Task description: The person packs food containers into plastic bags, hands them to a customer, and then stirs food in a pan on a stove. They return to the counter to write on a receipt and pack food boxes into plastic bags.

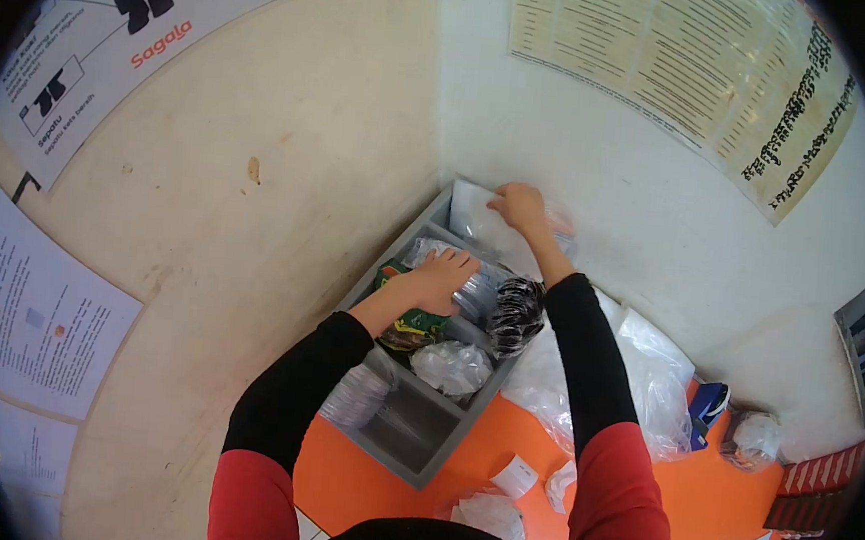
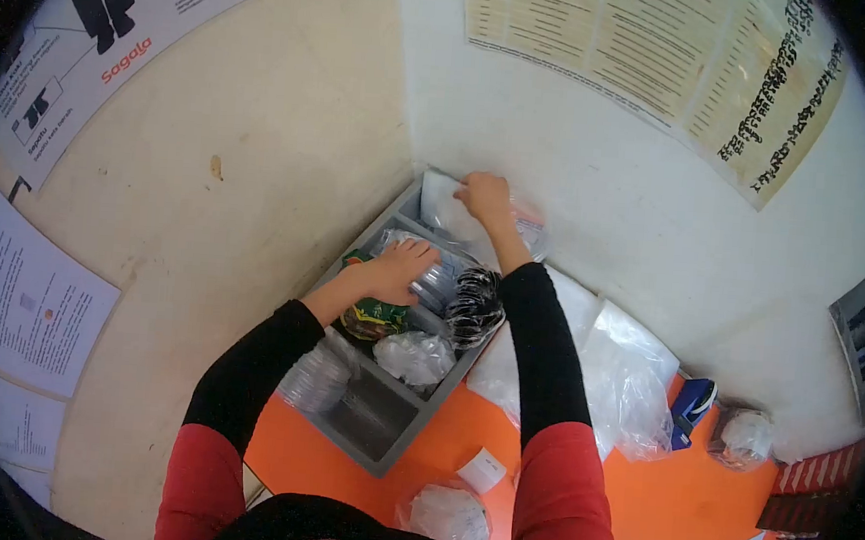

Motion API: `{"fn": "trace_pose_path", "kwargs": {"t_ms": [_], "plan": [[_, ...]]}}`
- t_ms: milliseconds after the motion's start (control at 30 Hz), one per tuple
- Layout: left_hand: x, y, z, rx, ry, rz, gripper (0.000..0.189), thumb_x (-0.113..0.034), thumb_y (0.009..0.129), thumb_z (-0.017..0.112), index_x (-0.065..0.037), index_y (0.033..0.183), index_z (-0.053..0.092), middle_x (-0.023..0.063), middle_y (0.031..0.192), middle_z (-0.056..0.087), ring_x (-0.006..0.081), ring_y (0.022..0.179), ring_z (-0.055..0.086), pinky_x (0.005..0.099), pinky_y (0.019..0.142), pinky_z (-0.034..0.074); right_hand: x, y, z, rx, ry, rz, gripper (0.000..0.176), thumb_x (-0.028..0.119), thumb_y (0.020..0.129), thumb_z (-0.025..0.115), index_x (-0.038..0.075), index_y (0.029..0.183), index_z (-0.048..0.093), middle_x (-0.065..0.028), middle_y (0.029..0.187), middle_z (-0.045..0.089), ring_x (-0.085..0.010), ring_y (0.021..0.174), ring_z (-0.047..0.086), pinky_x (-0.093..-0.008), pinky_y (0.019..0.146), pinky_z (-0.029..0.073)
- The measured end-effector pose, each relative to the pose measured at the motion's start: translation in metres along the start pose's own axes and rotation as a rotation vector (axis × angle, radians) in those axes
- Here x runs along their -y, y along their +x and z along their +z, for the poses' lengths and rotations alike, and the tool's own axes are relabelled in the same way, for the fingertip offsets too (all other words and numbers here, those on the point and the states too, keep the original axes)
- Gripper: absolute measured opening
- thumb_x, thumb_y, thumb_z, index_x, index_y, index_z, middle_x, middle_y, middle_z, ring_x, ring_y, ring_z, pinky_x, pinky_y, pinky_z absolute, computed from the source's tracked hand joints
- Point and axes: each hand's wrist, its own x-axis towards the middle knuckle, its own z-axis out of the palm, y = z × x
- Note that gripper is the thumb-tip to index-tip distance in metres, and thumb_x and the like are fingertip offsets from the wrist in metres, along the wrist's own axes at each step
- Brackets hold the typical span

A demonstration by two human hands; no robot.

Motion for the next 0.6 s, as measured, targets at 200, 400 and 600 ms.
{"fn": "trace_pose_path", "kwargs": {"t_ms": [200, 400, 600], "plan": [[-0.003, 0.005, -0.017, -0.510, -0.161, -0.191, 0.094, -0.038, 0.060, 0.072, -0.015, 0.135, 0.020, 0.0141, 0.141, 0.016, 0.0318, 0.133, 0.003, 0.0645, 0.096, 0.002, 0.003, -0.005, -0.049, -0.243, 0.289, -0.252, 0.022, 0.028, 0.077, 0.059, 0.010, 0.089, 0.063, -0.0078, 0.084, 0.063, -0.0246, 0.082, 0.058, -0.0376, 0.076, 0.041], [-0.045, -0.031, -0.125, -0.749, -0.093, -0.085, 0.063, -0.032, 0.063, 0.073, -0.005, 0.114, 0.048, 0.0172, 0.109, 0.052, 0.0326, 0.106, 0.046, 0.0496, 0.092, 0.028, 0.078, -0.052, -0.187, -0.138, 0.273, -0.605, 0.019, 0.020, 0.078, 0.062, 0.010, 0.094, 0.060, -0.0020, 0.091, 0.060, -0.0211, 0.091, 0.052, -0.0347, 0.085, 0.035], [-0.105, -0.090, -0.101, -0.694, -0.717, -0.040, 0.037, -0.020, 0.066, 0.073, 0.001, 0.092, 0.059, 0.0143, 0.078, 0.061, 0.0269, 0.074, 0.060, 0.0338, 0.069, 0.045, 0.100, -0.140, -0.255, -0.184, 0.812, -0.183, 0.017, 0.011, 0.077, 0.064, 0.006, 0.092, 0.059, -0.0006, 0.082, 0.059, -0.0109, 0.074, 0.056, -0.0263, 0.065, 0.044]]}}
